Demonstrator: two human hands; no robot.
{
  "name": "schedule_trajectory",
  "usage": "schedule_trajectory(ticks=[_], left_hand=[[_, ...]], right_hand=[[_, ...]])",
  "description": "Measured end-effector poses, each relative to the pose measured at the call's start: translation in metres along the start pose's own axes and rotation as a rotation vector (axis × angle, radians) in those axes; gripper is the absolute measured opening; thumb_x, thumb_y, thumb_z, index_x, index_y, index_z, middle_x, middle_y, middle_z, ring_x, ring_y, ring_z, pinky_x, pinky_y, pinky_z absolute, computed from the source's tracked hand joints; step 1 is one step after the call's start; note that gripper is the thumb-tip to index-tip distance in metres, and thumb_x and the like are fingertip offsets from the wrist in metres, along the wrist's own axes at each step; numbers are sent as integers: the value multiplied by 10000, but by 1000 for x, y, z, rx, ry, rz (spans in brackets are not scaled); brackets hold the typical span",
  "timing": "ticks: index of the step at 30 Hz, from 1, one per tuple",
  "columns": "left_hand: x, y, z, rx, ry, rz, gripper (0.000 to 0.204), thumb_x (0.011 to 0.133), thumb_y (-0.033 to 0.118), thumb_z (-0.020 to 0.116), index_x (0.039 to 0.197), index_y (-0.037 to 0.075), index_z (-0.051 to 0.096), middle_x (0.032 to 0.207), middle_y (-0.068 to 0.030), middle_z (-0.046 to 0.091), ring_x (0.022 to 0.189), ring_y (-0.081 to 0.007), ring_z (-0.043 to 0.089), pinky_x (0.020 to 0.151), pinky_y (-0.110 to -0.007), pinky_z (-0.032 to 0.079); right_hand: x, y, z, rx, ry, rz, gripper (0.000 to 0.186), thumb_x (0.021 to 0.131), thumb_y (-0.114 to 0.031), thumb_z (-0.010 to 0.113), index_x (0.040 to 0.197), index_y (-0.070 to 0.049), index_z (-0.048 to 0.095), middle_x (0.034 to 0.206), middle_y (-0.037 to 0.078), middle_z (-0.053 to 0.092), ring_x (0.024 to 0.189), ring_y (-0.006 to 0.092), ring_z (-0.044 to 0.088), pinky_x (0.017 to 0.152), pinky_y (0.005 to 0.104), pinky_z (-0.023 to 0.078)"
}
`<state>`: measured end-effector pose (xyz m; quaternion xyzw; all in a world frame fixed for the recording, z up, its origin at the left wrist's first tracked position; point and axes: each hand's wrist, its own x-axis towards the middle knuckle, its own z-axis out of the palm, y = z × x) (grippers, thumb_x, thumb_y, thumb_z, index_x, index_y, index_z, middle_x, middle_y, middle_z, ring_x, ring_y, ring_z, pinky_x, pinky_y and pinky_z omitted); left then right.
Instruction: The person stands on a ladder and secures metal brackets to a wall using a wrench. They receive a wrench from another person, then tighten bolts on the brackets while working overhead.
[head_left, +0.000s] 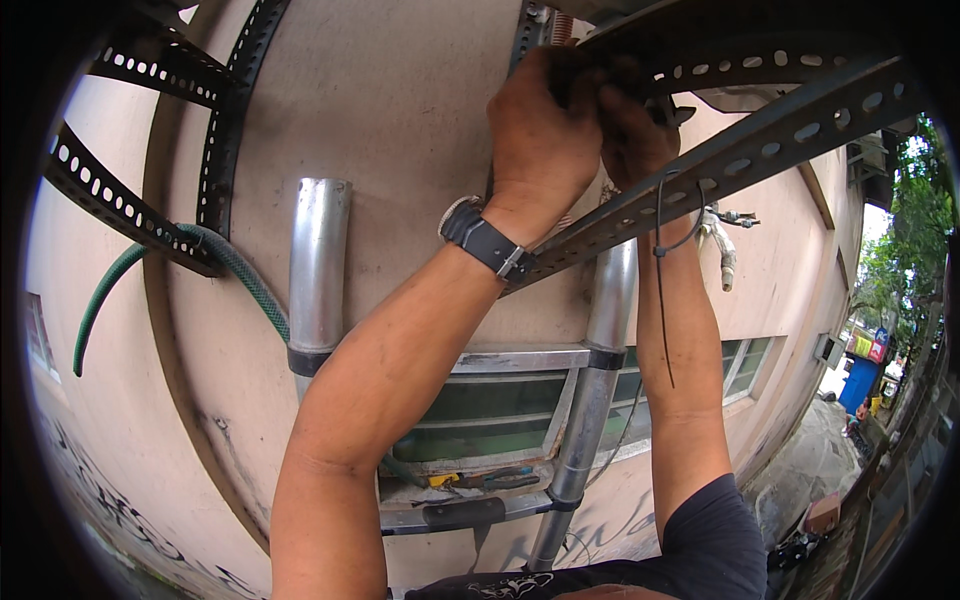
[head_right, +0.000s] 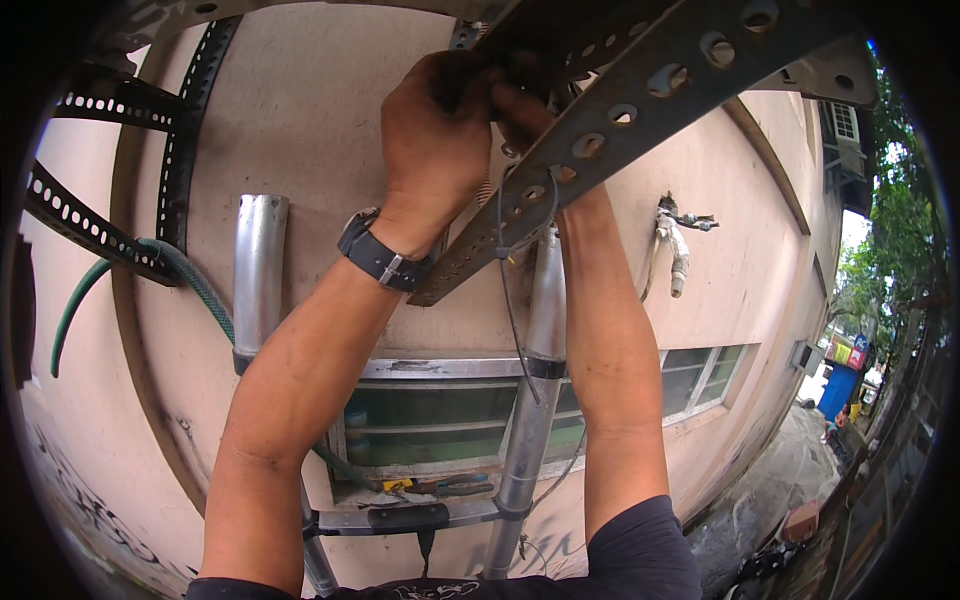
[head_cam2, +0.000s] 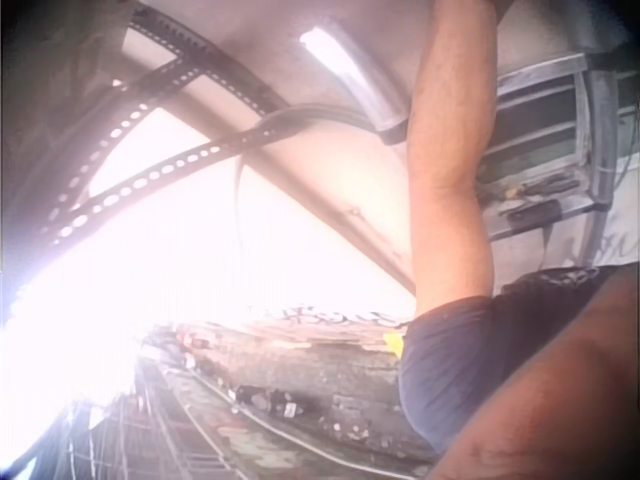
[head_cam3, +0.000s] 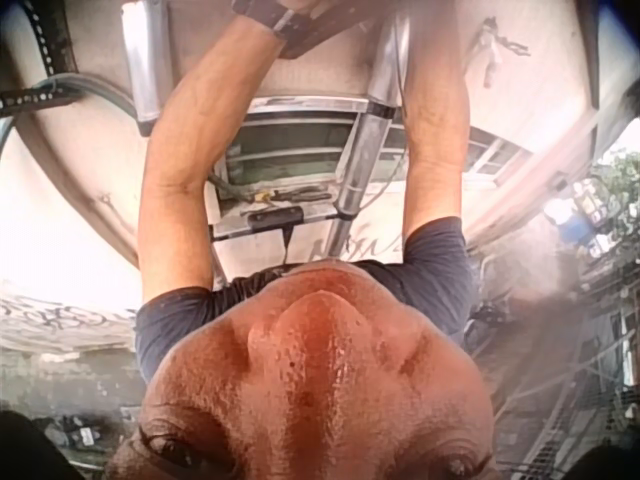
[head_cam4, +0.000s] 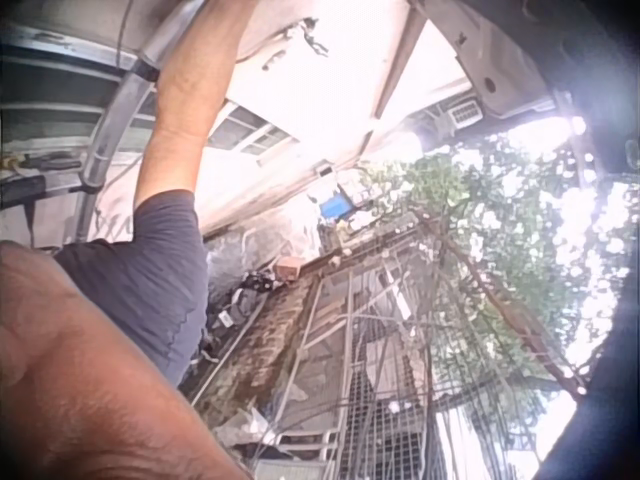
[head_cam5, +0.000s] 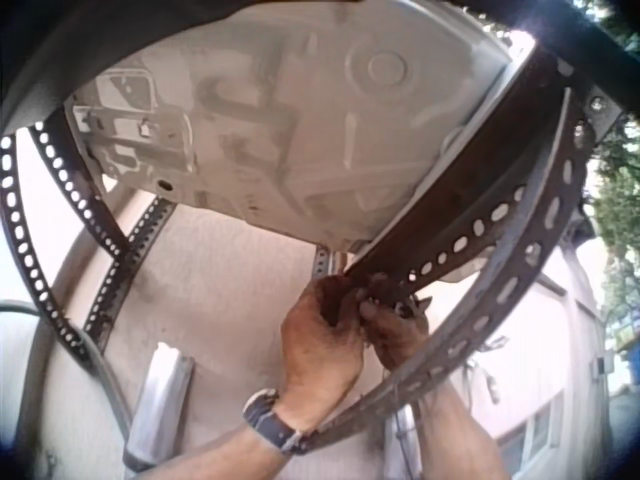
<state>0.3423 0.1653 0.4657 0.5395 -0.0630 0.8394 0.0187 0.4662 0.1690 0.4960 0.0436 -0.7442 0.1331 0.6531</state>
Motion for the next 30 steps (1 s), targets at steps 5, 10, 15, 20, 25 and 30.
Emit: schedule_trajectory(ticks=[5,10,15,20,25,30], left_hand=[[-2,5,-2,-39,-24,-50,246,956,114,680,1141,-46,712,1034,-186,772,956,-241,745,866,-336,559],[0,-1,-2,-67,-17,-29,220,944,87,650,1095,-64,700,988,-236,757,942,-329,756,848,-375,572],[-3,4,-2,-97,-31,-125,257,961,126,690,1161,-34,713,1086,-158,769,1003,-216,726,901,-312,543],[-2,2,1,-83,-11,-70,227,964,120,684,1130,-32,715,1069,-159,770,981,-216,731,885,-311,547],[0,-1,1,-27,-3,-33,214,966,107,665,1130,-28,696,1032,-160,772,943,-217,739,855,-325,556],[-1,-3,2,82,34,90,168,962,83,633,1099,-1,681,982,-172,765,913,-279,751,809,-353,564]], right_hand=[[8,2,-18,-22,-73,44,364,885,-47,788,1227,-103,679,1020,-45,691,820,26,606,662,176,434],[13,12,-22,69,-169,-28,342,936,-61,723,1273,-74,666,1057,17,730,754,45,625,578,180,436],[10,7,-23,28,-144,6,336,933,-44,723,1264,-76,673,1066,15,733,772,53,641,583,184,448],[11,10,-20,108,-138,-22,350,921,-34,736,1264,-72,673,1065,9,730,800,64,661,597,189,470],[10,0,-10,39,-46,26,389,823,-4,825,1162,-116,669,883,-69,636,616,27,532,501,182,356],[10,2,-7,19,-35,23,387,823,3,821,1155,-109,657,915,-54,652,634,35,550,506,191,380]])
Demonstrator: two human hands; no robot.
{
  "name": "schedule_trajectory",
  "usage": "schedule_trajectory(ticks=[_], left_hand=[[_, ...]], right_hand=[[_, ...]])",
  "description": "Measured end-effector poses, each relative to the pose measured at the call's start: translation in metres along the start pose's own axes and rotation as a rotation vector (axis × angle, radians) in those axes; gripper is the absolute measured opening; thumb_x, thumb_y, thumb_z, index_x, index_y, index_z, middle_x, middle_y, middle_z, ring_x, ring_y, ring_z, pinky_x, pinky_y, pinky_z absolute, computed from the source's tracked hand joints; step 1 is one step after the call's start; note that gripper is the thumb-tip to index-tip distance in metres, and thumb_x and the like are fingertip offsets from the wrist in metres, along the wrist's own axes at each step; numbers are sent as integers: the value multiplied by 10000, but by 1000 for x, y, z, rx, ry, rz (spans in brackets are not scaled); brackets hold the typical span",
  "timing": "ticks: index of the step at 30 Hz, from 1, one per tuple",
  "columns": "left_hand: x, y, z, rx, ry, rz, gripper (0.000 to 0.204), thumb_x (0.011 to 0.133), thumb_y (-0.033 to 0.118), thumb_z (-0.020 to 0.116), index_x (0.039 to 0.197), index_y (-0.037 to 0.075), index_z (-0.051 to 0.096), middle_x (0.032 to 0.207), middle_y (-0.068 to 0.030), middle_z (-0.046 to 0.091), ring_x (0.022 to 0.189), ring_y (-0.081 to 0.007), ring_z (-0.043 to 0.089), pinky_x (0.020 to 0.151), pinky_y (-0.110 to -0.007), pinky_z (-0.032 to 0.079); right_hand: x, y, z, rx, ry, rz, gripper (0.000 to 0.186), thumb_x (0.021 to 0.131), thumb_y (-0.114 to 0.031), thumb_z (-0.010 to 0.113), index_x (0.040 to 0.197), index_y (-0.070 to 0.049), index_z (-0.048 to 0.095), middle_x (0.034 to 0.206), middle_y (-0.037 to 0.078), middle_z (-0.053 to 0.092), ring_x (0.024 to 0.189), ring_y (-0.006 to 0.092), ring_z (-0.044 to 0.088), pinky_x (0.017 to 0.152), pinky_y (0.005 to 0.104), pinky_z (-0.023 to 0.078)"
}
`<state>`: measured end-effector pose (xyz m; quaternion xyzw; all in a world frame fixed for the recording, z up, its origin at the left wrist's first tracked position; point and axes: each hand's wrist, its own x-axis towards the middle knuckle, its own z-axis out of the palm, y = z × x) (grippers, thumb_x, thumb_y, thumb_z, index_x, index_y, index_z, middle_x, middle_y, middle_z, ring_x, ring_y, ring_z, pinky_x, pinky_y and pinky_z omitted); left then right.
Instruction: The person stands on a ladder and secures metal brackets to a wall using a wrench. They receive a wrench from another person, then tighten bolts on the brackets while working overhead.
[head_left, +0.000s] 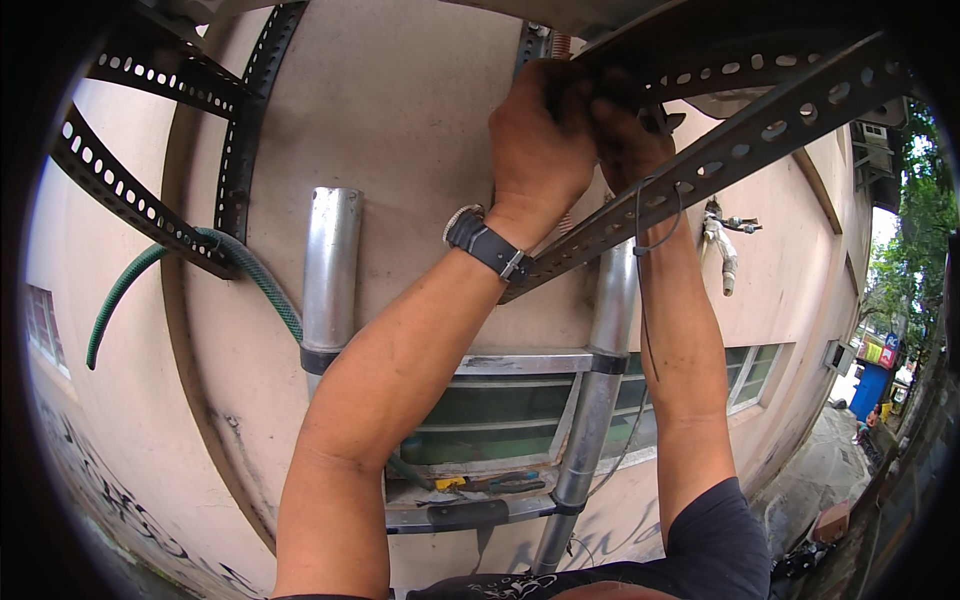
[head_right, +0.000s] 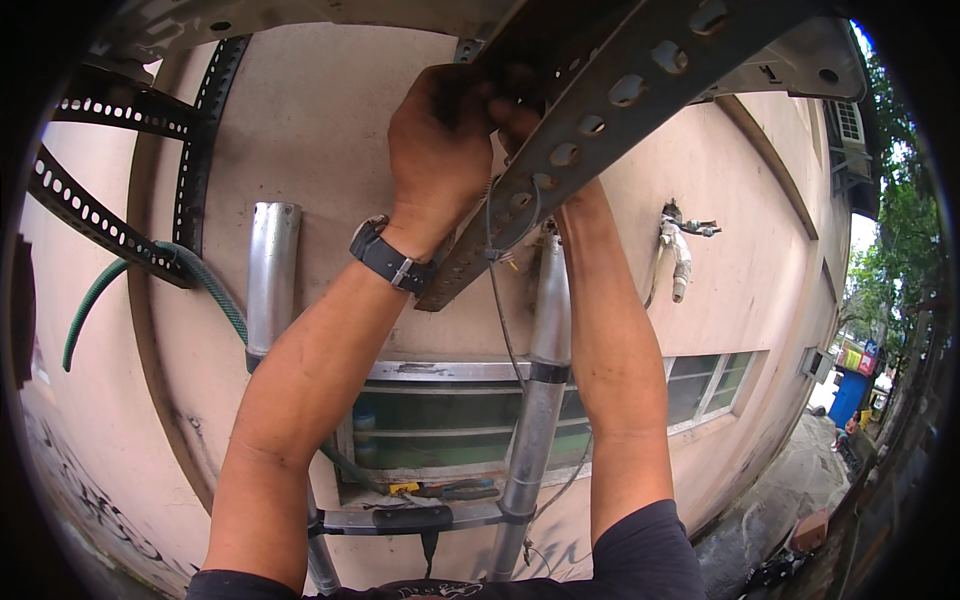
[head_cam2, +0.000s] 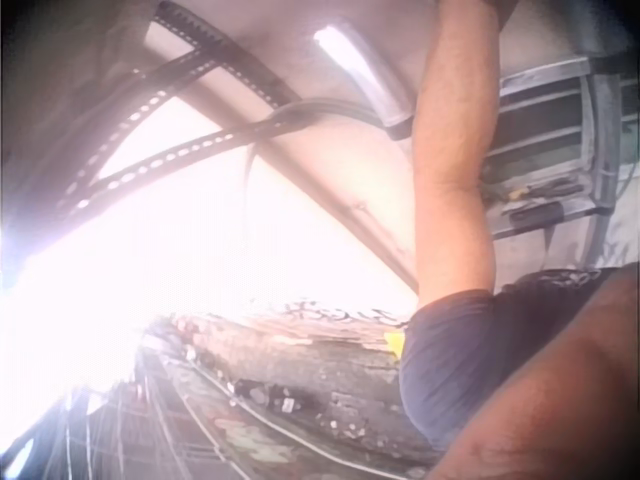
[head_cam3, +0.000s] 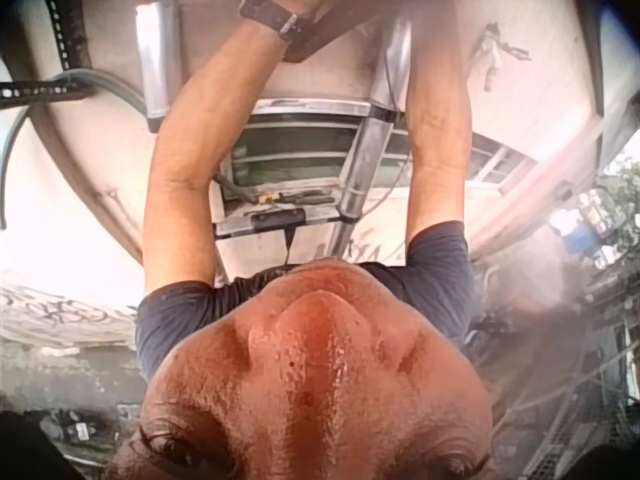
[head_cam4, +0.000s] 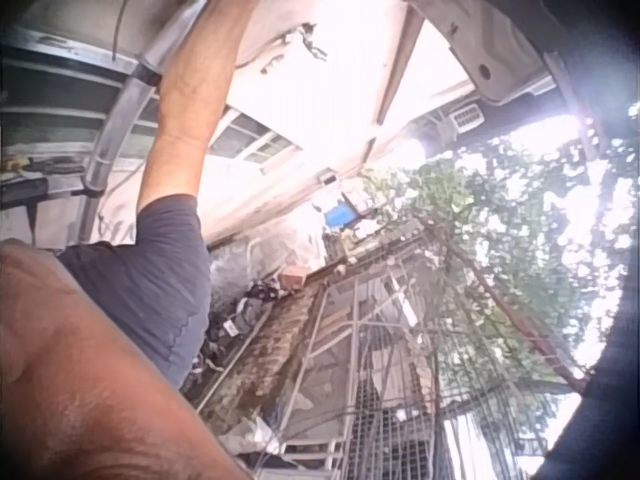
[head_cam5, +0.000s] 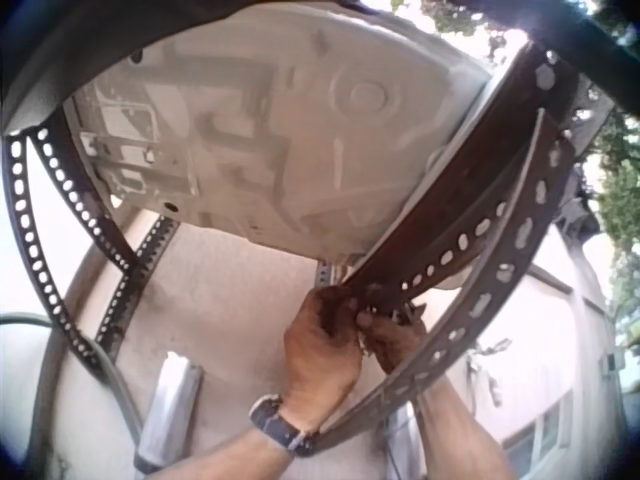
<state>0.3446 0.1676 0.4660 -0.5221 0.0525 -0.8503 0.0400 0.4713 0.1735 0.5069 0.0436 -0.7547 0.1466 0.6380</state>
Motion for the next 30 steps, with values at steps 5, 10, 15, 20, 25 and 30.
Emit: schedule_trajectory(ticks=[5,10,15,20,25,30], left_hand=[[2,-4,-4,79,-25,150,156,946,69,633,1088,34,687,992,-169,749,904,-337,738,785,-383,571],[9,-14,-7,209,-46,412,171,923,39,645,1084,57,698,990,-146,732,896,-349,728,756,-413,583],[10,-24,-7,246,11,521,193,899,40,698,1085,88,718,1001,-122,726,880,-333,726,745,-409,594],[11,-26,-8,217,-11,554,289,844,25,706,1117,118,707,1008,-107,705,906,-331,700,767,-413,594],[18,-34,-15,272,-88,690,320,796,2,689,1086,136,714,1062,-91,672,1006,-311,666,803,-403,597],[28,-36,-18,357,-180,857,268,786,35,699,1035,128,734,1134,-63,646,1080,-280,648,861,-369,619]], right_hand=[[-1,4,-6,13,-100,-65,384,886,-50,755,1258,-63,660,1026,-23,686,724,33,573,537,172,386],[0,0,-11,75,-86,-3,395,827,0,819,1177,-93,662,927,-37,656,670,31,563,507,191,380],[1,3,-5,74,-69,-5,390,826,-36,828,1171,-87,653,884,-46,624,605,30,520,478,189,349],[0,1,-6,58,-142,-62,282,899,-26,726,1173,-60,669,911,-32,641,647,42,513,522,184,378],[0,6,-13,112,-162,37,333,860,24,737,1176,-65,678,970,0,680,737,58,580,571,196,442],[1,17,-62,-811,-180,-361,473,806,106,719,1234,-94,686,1090,90,721,961,214,693,795,325,559]])
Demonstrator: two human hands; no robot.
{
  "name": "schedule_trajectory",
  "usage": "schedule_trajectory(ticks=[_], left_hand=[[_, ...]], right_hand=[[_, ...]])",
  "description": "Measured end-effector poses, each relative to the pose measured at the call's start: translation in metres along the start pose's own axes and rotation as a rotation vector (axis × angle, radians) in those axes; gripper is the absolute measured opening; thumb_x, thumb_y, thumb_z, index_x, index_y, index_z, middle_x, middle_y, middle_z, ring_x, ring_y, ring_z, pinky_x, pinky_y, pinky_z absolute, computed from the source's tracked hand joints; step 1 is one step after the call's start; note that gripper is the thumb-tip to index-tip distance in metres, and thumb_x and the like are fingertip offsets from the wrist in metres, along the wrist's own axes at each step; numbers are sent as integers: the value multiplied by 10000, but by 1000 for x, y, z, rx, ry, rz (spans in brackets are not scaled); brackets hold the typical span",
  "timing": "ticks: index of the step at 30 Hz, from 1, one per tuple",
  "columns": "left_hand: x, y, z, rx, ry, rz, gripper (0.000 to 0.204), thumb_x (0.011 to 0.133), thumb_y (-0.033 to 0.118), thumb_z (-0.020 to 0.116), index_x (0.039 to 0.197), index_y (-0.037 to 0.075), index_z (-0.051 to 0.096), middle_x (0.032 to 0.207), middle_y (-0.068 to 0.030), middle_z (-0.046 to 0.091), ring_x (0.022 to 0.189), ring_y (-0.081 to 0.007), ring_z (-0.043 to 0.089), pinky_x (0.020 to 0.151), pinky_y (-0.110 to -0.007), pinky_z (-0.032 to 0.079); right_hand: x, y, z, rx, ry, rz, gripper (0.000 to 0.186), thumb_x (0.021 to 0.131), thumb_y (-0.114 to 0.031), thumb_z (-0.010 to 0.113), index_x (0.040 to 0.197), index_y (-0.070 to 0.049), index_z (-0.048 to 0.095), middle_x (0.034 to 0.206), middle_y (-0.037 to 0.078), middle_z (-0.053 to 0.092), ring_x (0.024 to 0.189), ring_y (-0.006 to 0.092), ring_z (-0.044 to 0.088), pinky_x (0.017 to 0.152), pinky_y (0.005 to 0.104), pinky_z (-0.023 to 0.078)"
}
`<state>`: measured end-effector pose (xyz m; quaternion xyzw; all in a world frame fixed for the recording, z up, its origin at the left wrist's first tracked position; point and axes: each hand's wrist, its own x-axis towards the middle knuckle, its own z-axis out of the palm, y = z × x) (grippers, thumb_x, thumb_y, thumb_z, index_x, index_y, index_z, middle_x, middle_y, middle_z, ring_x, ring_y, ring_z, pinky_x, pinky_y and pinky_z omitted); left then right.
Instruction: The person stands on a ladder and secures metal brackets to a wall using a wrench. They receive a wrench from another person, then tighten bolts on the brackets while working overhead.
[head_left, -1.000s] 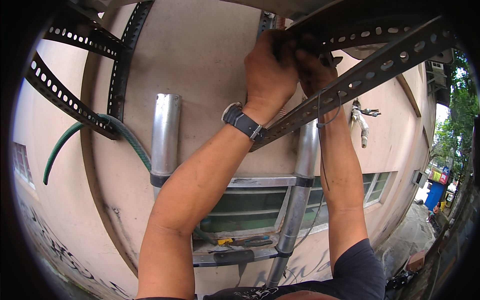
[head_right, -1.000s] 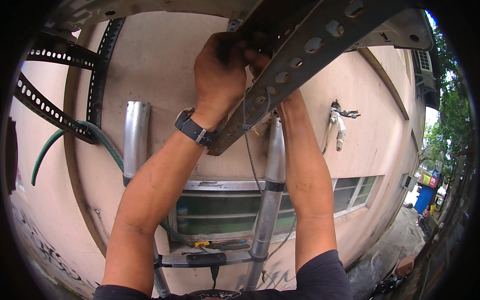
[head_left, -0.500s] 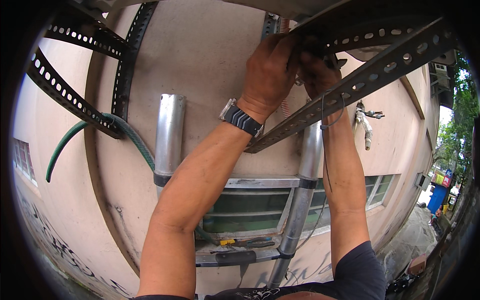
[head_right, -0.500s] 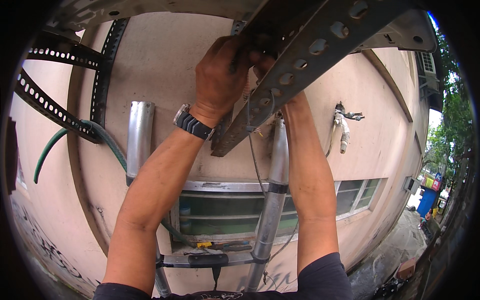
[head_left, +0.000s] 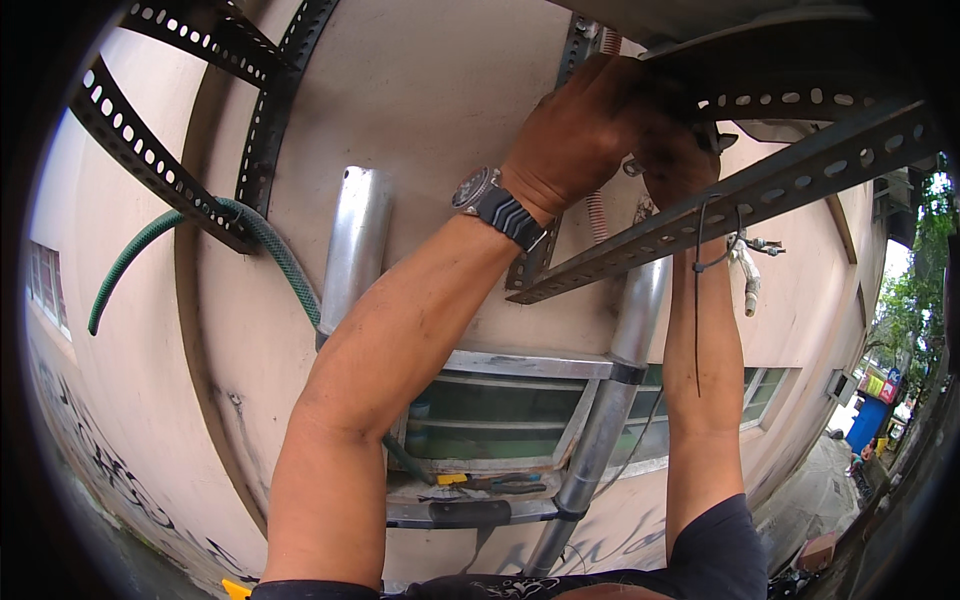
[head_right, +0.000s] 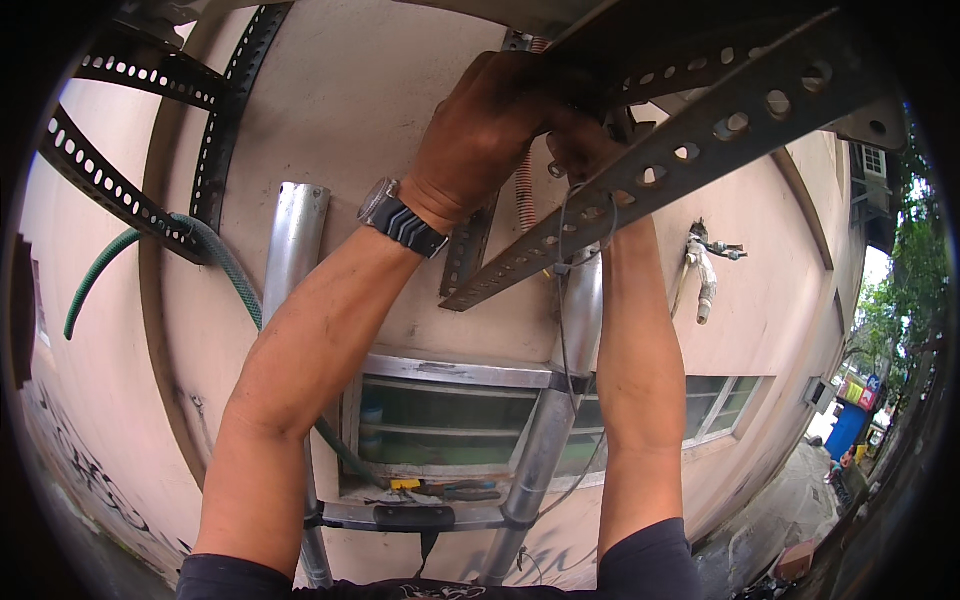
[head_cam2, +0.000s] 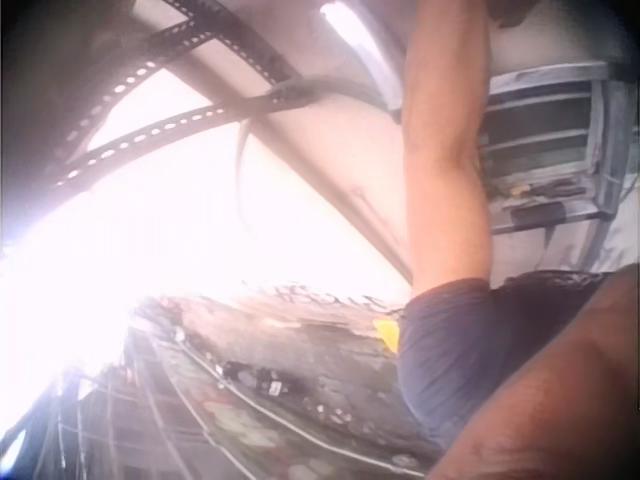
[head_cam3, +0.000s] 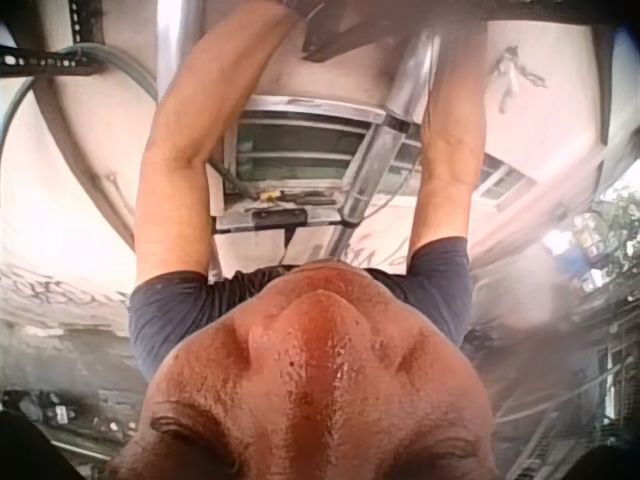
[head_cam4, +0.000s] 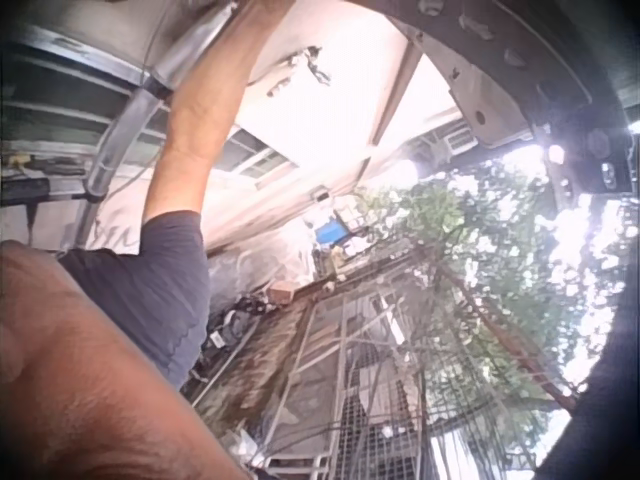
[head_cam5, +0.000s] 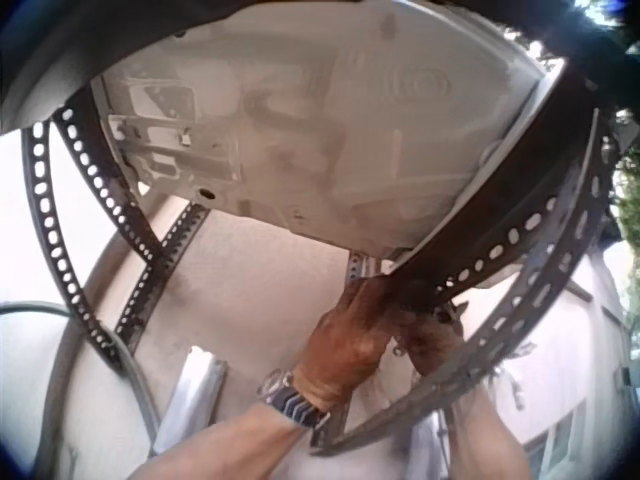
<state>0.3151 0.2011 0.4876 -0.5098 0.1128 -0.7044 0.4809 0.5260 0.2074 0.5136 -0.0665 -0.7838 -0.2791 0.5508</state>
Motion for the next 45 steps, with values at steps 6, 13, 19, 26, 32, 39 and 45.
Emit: schedule_trajectory(ticks=[6,13,19,26,32,39,45], left_hand=[[10,-3,-18,83,-108,107,208,802,64,691,995,133,725,1181,-21,665,1080,-248,658,861,-337,624],[12,-11,-21,100,-72,191,242,835,130,716,1075,104,720,1139,-18,653,1081,-222,666,821,-307,638],[10,-11,-17,145,-29,160,199,857,173,725,1046,110,732,1072,-14,636,1022,-198,671,797,-295,635],[11,-9,-16,155,16,196,142,817,129,719,959,127,723,1027,4,631,981,-177,670,804,-291,631],[10,-12,-12,149,32,216,129,814,122,707,942,128,711,1028,2,638,977,-176,669,825,-291,621],[8,-8,-10,132,54,110,250,842,150,699,1091,147,715,1031,-1,634,985,-179,667,797,-287,615],[8,-8,-10,135,57,108,220,835,149,704,1054,168,712,1035,2,622,1006,-188,667,802,-295,620]], right_hand=[[6,-11,0,-197,85,99,482,765,66,755,1216,-86,680,1052,102,704,929,296,687,803,386,559],[16,-48,20,845,102,367,102,927,-91,727,973,-140,650,755,-60,555,550,40,469,486,213,371],[15,-48,22,835,74,344,103,929,-129,742,959,-159,648,734,-76,548,551,20,459,481,199,353],[12,-41,18,843,81,343,129,934,-172,757,1018,-163,659,760,-80,581,556,-1,467,471,180,334],[11,-33,17,844,57,302,173,939,-183,758,1077,-159,658,769,-85,584,547,-11,458,458,167,318],[12,-33,16,829,48,303,253,933,-173,757,1163,-152,654,806,-90,603,546,-16,447,460,156,324],[14,-39,14,813,5,283,258,929,-170,753,1167,-153,653,845,-89,605,604,-21,494,484,148,355]])
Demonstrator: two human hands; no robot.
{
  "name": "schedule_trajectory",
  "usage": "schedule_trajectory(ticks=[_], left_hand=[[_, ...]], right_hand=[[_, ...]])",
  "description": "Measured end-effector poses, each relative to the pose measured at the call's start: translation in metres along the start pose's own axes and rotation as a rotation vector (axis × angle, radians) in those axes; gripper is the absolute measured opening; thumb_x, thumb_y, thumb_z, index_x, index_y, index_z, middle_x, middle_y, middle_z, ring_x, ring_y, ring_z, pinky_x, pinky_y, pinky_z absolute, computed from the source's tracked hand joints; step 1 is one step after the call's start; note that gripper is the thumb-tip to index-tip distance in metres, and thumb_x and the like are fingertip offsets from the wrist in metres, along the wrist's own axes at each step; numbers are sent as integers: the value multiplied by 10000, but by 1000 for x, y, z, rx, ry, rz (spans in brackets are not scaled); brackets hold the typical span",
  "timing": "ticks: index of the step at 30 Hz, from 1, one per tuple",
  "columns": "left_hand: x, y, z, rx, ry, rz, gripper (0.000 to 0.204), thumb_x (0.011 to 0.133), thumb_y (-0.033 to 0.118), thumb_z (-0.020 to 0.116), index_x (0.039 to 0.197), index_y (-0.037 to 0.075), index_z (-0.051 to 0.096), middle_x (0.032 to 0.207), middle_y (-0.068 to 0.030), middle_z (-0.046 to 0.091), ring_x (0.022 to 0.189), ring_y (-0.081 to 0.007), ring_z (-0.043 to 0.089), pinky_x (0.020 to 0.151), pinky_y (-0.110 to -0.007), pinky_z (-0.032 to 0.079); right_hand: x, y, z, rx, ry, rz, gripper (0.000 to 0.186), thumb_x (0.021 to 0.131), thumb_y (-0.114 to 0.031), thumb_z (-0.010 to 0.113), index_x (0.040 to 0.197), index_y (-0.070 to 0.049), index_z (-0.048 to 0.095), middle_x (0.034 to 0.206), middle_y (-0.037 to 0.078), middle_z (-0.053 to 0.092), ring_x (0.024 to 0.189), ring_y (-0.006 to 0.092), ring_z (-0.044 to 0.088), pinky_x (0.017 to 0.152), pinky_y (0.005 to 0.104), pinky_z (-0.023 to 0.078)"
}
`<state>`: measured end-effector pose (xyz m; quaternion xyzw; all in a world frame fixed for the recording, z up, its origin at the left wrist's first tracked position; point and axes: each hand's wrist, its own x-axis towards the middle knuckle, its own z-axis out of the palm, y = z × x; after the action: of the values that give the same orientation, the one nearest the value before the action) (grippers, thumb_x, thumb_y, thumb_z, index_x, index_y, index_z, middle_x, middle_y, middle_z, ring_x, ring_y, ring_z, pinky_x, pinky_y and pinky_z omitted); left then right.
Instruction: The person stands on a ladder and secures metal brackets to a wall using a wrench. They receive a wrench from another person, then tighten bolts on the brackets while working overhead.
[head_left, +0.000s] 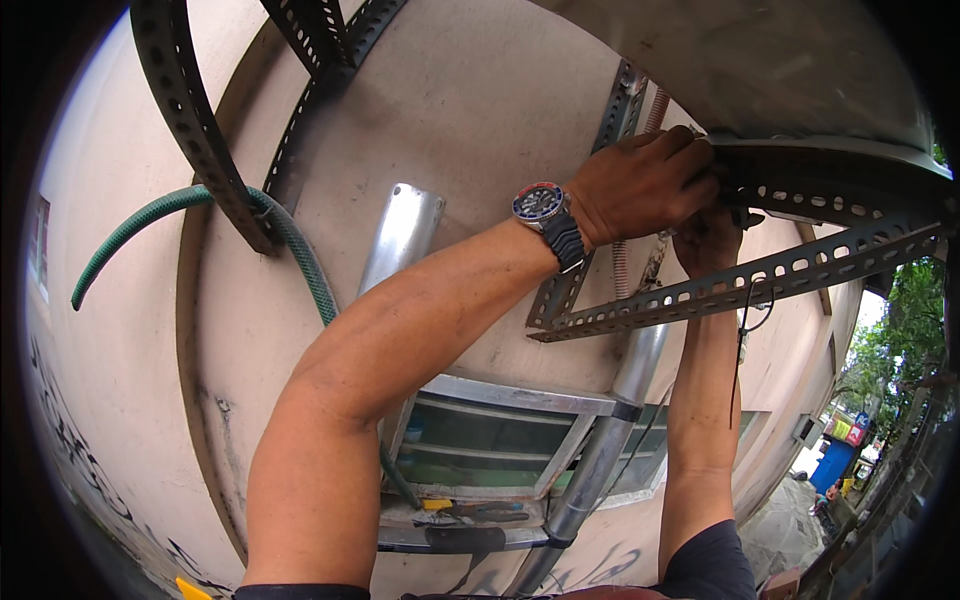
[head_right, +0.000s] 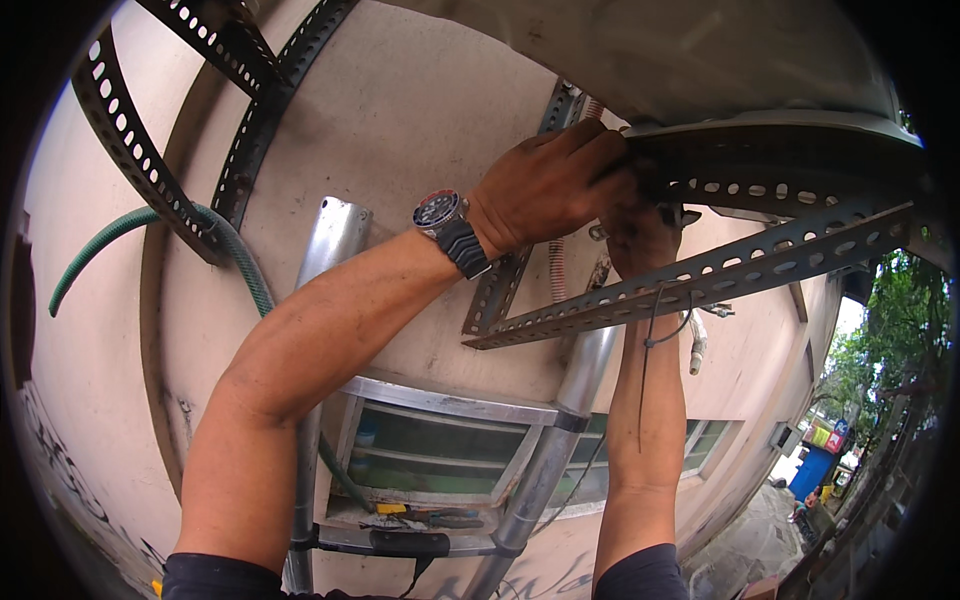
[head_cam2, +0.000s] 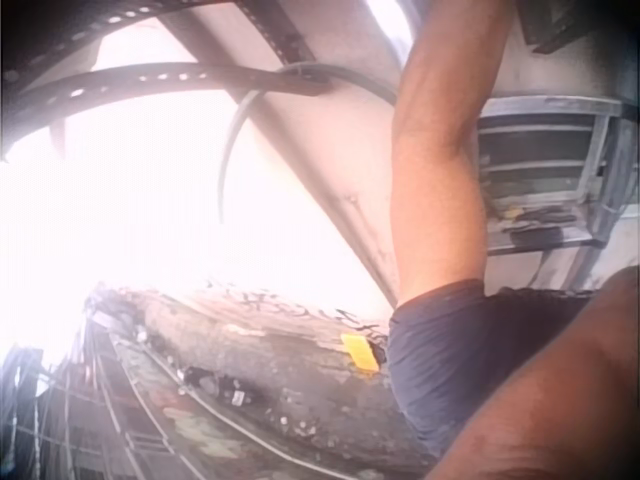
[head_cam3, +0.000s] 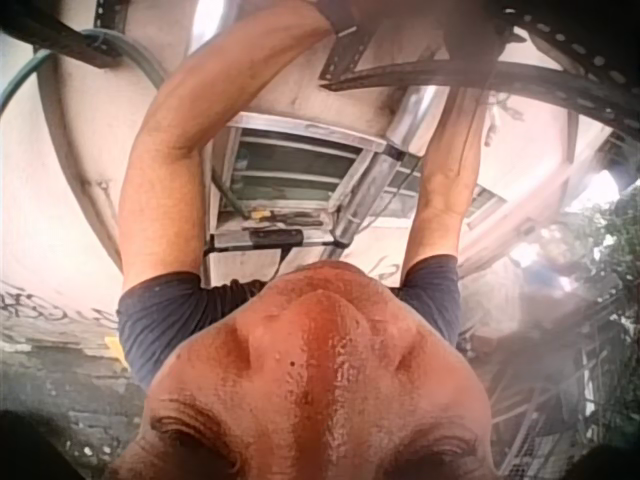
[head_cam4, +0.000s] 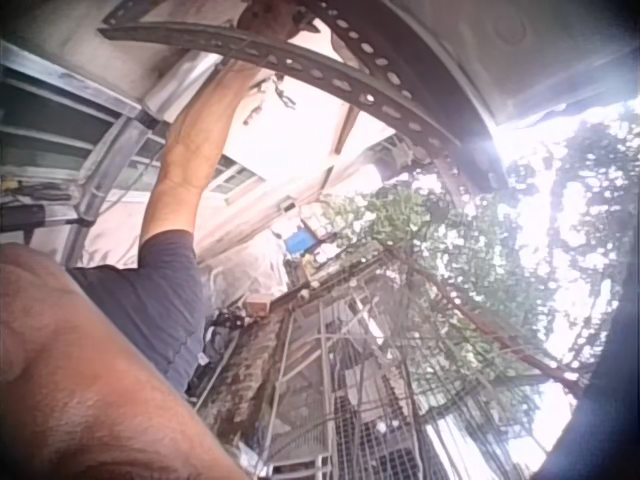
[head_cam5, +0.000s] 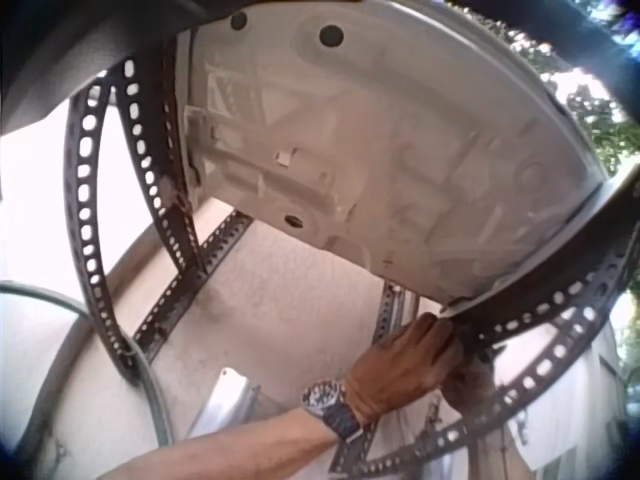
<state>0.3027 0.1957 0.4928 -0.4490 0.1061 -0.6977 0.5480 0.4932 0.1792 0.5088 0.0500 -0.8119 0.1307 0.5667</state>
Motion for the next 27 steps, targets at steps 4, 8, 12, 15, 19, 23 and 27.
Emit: schedule_trajectory(ticks=[4,8,12,15,19,23,27], left_hand=[[3,0,2,-82,-10,19,226,799,117,718,1018,170,697,1041,1,635,1019,-203,670,805,-312,623],[-4,-3,1,-90,-24,-62,285,774,91,756,1041,158,684,1058,-27,661,985,-238,675,799,-340,614],[-3,-2,7,-152,-12,-128,328,798,88,720,1113,173,684,1004,-31,658,945,-240,672,790,-335,610],[-4,-6,6,-163,-12,-104,368,799,71,702,1151,177,689,990,-27,654,932,-232,667,779,-333,609],[-4,-6,4,-166,-25,-83,384,774,45,718,1142,151,692,993,-35,652,928,-232,661,779,-338,609],[-4,-10,0,-146,-54,-28,428,761,46,738,1176,145,703,1026,-36,660,938,-237,660,777,-341,611],[-3,-12,-2,-125,-63,10,483,764,74,802,1230,172,718,1031,-36,686,935,-251,669,788,-356,608]], right_hand=[[-5,10,-47,-424,106,-82,220,944,-165,723,1149,-148,645,893,-73,605,671,-11,525,512,165,385],[-4,4,13,-84,39,-35,217,945,-110,681,1157,-118,635,943,-55,593,679,9,505,532,180,377],[-1,0,4,54,42,45,280,922,-57,655,1199,-86,626,988,-26,587,700,35,493,558,186,389],[-4,-4,19,-13,194,110,305,891,-14,643,1189,-81,628,986,-21,582,734,53,494,591,193,405],[-4,-3,11,-30,186,107,291,877,1,668,1158,-70,647,958,-20,580,677,52,456,564,207,373],[-2,-3,18,0,178,59,271,874,-8,701,1137,-56,656,868,-24,567,588,55,404,530,224,333],[-1,-6,26,-2,192,26,257,872,-23,727,1118,-49,657,754,-35,522,540,58,375,514,232,318]])
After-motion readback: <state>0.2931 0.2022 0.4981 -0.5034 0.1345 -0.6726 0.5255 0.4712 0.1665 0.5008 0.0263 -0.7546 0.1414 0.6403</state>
